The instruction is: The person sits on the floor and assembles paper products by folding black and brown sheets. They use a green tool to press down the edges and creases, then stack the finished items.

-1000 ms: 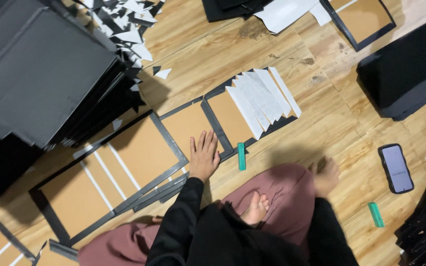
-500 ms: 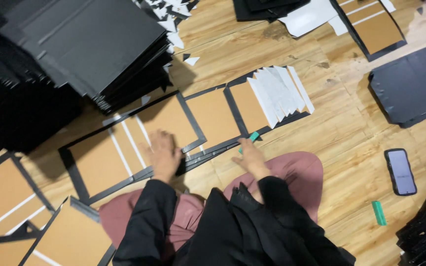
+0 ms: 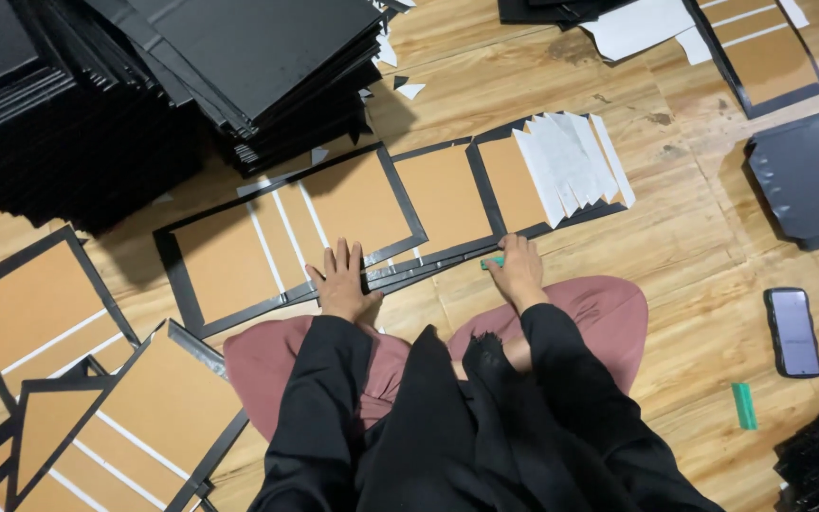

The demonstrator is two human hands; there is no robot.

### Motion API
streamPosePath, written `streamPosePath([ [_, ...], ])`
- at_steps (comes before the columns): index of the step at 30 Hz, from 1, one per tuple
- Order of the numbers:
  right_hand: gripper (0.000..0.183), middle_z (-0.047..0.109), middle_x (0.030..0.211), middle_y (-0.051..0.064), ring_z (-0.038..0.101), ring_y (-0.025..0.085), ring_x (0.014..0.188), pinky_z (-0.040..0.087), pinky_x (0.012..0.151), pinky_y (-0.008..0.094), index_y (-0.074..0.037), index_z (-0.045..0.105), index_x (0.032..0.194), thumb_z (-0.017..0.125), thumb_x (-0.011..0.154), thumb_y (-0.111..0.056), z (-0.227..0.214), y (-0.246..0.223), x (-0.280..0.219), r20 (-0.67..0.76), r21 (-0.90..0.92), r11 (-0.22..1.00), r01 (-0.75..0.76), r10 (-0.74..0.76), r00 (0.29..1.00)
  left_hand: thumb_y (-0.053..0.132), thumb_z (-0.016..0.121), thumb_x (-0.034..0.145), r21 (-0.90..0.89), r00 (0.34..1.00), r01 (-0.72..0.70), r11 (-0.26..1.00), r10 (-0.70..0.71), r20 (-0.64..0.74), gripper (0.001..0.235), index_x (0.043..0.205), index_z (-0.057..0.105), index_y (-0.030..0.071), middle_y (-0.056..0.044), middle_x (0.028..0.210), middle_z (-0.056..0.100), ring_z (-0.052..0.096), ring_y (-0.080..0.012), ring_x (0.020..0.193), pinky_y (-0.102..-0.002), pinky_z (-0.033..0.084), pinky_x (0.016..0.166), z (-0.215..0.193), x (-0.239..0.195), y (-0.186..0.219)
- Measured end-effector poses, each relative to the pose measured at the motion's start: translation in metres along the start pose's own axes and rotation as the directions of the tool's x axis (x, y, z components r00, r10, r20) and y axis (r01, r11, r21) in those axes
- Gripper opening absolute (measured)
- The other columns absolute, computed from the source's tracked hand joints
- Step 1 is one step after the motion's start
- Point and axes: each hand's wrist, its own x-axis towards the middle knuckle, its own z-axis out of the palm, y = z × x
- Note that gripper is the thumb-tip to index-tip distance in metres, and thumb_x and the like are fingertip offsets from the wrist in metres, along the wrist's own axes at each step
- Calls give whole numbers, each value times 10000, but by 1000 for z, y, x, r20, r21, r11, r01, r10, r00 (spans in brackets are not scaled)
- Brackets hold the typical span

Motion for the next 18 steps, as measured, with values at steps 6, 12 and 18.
streamPosePath([
  [6, 524, 496, 1053, 78, 420, 291, 1084, 424, 834, 431, -140, 465, 1036, 778, 623, -217, 16, 15, -2, 131, -9, 1000, 16, -14, 991, 465, 742, 609, 123, 1000, 5, 992, -6, 16, 1046, 1409, 118, 213, -64, 1462, 111, 140, -313, 1320, -649, 70, 1015, 10, 8, -2],
  [12, 279, 561, 1009, 78, 500, 273, 1002, 427, 785, 399, -134, 546, 1020, 591, 750, -81, 22, 25, -4, 118, -280, 956, 87, -56, 991, 430, 789, 555, 173, 997, -37, 984, 48, -58, 1004, 1339, 226, 152, -104, 1375, 244, 272, -356, 1241, -620, 153, 1020, 29, 13, -3],
  [18, 265, 570, 971, 201, 563, 375, 964, 442, 823, 464, -34, 463, 1011, 609, 799, -98, 0, 19, -14, 127, 89, 996, -19, 7, 992, 372, 832, 497, 237, 979, -67, 969, 110, -172, 780, 1079, 367, 142, -58, 1064, 396, 478, -331, 1006, -557, 269, 975, 39, 15, -2],
])
